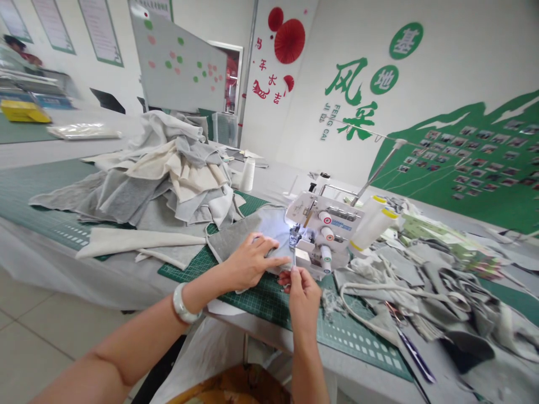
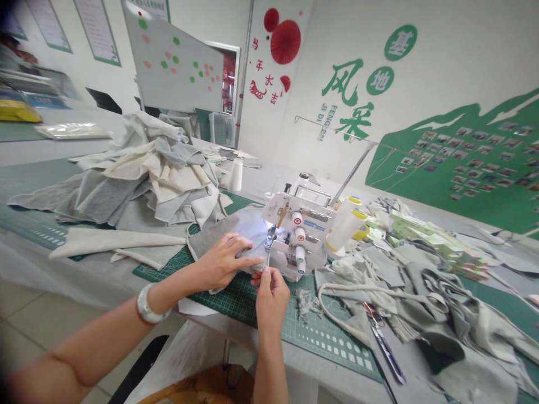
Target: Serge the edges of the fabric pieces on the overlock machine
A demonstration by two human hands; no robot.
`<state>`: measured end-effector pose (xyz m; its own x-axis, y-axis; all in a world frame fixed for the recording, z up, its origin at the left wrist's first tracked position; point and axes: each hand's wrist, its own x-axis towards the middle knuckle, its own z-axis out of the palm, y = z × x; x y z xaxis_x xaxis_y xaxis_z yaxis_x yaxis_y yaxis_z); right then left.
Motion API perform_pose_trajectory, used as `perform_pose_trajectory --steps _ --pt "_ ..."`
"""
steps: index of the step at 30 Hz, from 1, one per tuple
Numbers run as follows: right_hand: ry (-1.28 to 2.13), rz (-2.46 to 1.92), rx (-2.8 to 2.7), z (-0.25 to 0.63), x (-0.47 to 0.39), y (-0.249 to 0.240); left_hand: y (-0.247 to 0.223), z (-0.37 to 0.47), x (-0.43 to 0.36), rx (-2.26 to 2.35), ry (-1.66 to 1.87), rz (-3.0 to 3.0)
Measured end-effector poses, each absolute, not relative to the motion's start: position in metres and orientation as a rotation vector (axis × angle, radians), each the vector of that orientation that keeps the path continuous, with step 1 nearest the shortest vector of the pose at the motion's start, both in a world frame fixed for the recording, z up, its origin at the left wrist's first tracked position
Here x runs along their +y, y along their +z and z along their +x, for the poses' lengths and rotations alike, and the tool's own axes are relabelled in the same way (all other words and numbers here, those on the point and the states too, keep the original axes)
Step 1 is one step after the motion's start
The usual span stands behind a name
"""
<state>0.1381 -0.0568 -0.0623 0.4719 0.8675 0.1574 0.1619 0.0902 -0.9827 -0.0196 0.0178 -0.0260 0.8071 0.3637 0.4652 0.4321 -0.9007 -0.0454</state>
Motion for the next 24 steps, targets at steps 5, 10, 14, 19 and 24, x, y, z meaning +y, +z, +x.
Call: perform_pose_trajectory --steps 5,10,14,19,24 --pt "0.670 -1.424 -0.993 0.138 -0.055 -0.059 -0.029 -0.028 0.021 -0.629 -0.835 -2.883" --pt "0.638 -1.479 -1.042 0.142 -0.055 -0.054 -0.024 -0.031 0.023 -0.589 -0.925 -2.935" --pt "0.382 -1.682 -1.160 0.143 -0.059 -0.044 -0.023 -0.029 0.026 -0.566 -0.965 -2.914" --pt "-0.180 -1.728 -1.298 0.132 -0.066 -0.028 -0.029 -0.029 0.031 -0.554 -0.977 -2.891" --pt "-0.256 -1.639 -1.658 0.111 -0.064 -0.028 -0.028 -0.032 0.037 -0.532 -0.994 -2.898"
